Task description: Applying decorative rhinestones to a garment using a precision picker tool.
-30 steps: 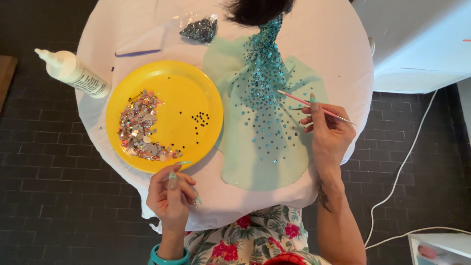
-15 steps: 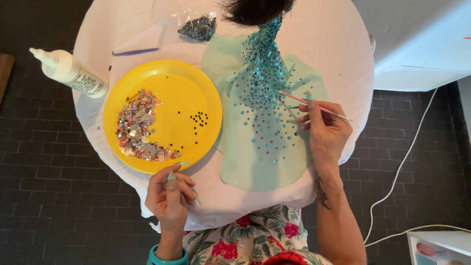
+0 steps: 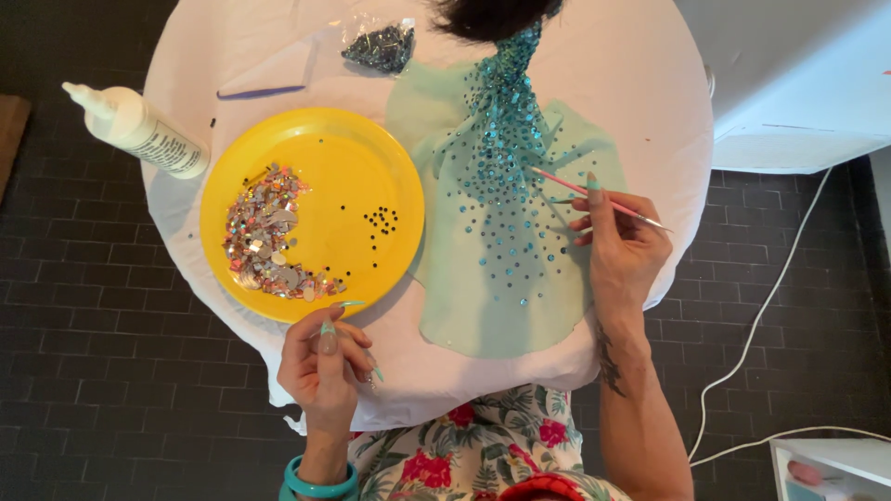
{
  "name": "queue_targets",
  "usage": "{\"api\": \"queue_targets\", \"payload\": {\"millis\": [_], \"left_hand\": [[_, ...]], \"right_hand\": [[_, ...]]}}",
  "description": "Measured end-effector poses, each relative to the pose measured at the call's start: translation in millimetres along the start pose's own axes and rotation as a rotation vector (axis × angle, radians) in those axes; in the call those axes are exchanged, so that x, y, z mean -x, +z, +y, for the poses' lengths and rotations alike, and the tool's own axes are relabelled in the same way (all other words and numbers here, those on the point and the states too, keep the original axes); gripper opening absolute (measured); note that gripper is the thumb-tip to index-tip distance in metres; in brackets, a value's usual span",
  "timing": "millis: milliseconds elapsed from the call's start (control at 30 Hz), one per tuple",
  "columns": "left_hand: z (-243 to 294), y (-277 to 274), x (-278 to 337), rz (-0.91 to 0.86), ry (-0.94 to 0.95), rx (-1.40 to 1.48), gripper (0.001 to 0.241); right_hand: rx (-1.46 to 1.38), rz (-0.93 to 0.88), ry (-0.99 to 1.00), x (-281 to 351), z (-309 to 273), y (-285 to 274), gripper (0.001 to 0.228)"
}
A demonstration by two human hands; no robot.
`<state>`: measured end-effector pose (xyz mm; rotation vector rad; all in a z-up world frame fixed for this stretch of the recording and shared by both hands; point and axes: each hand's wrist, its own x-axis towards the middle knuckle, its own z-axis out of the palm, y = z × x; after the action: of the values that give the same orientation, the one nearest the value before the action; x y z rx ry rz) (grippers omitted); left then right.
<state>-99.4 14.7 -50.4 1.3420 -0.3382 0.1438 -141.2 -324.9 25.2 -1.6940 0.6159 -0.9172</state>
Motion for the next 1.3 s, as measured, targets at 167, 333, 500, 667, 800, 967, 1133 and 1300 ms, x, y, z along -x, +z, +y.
{"api": "queue_targets", "payload": {"millis": [167,333,500,667,800,967,1133,1300], "left_hand": [[-10.4,0.3,0.0,0.047,0.009,0.021,0.031],[-3.7,-0.1,2.7,0.081,0.076,0.066,0.028],[37.0,-9.0,-28.7,-0.14,0.414,-0.582,0.036],[36.1,-20.3,-58.9,-0.273,0.405,-1.213,0.078],[36.5,-21.5,-54.5,-0.399,0.406,-1.29,0.086],[33.9,-16.2,-53.3,-0.369,0.441,-1.292,0.086],[28.2,-3.2,-56.3,-0.398,0.486,-1.349,0.094],[17.0,18.1,-65.3,-0.371,0.495,-1.328,0.105]], "right_hand": [[-0.052,0.064,-0.154,7.2,14.5,-2.4,0.016],[-0.062,0.071,-0.307,26.9,14.0,-8.3,0.02],[-0.061,0.079,-0.226,57.4,9.5,-17.5,0.024],[-0.059,0.073,-0.245,74.3,14.6,-18.5,0.027],[-0.075,0.077,-0.231,73.2,17.9,-19.4,0.026],[-0.084,0.062,-0.233,75.2,18.7,-17.8,0.027],[-0.133,0.068,-0.203,76.3,20.2,-18.5,0.024],[-0.116,0.055,-0.201,77.7,21.1,-20.2,0.025]]}}
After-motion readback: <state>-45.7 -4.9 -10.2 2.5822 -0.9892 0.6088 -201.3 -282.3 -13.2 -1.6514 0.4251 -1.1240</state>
